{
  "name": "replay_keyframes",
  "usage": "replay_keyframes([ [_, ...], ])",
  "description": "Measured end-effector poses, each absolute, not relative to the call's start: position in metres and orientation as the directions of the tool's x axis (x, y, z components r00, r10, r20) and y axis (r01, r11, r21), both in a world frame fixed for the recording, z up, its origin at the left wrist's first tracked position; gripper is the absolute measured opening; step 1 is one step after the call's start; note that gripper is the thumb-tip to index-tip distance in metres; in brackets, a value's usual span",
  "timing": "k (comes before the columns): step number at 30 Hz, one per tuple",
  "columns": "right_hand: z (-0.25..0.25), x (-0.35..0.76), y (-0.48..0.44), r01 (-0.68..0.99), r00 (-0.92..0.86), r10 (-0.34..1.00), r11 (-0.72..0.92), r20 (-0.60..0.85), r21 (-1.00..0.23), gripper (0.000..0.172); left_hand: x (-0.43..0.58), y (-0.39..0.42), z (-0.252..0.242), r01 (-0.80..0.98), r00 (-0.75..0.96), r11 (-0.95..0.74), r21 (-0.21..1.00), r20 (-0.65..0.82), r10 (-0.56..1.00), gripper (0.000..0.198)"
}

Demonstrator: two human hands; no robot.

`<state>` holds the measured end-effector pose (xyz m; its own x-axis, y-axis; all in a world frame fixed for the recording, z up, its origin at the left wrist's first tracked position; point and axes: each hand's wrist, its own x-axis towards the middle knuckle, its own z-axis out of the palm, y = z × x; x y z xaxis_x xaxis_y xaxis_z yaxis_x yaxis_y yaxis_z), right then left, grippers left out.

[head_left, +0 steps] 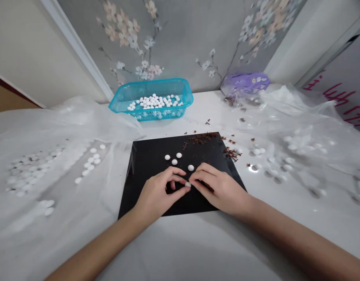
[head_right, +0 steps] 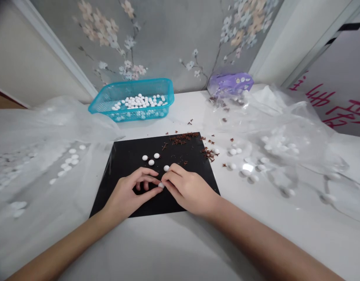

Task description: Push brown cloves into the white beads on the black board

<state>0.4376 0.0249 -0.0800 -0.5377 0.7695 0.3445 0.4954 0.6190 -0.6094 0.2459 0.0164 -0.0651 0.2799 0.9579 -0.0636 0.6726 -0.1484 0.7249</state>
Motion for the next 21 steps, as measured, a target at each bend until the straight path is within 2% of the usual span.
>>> replay_keyframes([
  [7,-0.0789,0.4367,0.0243,0.495,-0.578,0.728,0.672,0.368,-0.551,0.022,0.2454,0.0155,-0.0658,0.666,0.279,-0.154,0.730,-0.052,0.959,0.021],
  [16,-0.0783,0.4379,0.0231,0.478,-0.617,0.700,0.697,0.360,-0.535,0.023,0.2443,0.0152,-0.0672,0.667,0.288,-0.166,0.727,-0.046,0.956,0.020],
  [21,-0.0774,0.4366,0.0227,0.471,-0.600,0.736,0.641,0.313,-0.605,0.022,0.2444,0.0157,-0.0662,0.661,0.306,-0.187,0.727,-0.034,0.952,0.014],
])
